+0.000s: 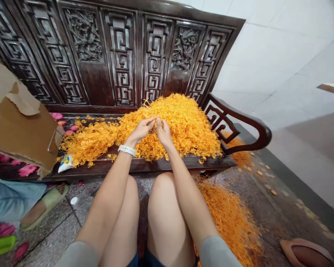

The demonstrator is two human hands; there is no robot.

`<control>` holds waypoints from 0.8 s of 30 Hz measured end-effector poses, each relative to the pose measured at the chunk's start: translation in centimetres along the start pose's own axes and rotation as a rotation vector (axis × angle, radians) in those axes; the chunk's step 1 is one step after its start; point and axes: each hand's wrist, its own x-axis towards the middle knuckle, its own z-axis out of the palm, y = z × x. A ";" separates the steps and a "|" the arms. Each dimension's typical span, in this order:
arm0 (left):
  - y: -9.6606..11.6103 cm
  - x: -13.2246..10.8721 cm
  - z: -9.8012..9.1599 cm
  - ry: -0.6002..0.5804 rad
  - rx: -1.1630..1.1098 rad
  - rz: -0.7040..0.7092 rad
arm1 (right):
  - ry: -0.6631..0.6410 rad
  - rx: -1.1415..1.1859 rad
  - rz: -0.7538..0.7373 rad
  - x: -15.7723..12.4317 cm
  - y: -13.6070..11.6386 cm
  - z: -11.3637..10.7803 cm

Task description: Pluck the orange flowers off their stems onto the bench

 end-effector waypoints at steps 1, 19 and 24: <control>0.0 0.0 0.1 0.016 0.008 0.001 | 0.002 0.012 0.002 0.0 0.1 0.0; 0.2 0.1 2.3 -0.034 -0.433 -0.079 | 0.116 0.093 -0.057 -0.4 -2.6 0.2; 1.0 0.0 3.3 -0.047 -0.497 -0.084 | 0.317 0.283 0.012 -0.5 -3.6 1.5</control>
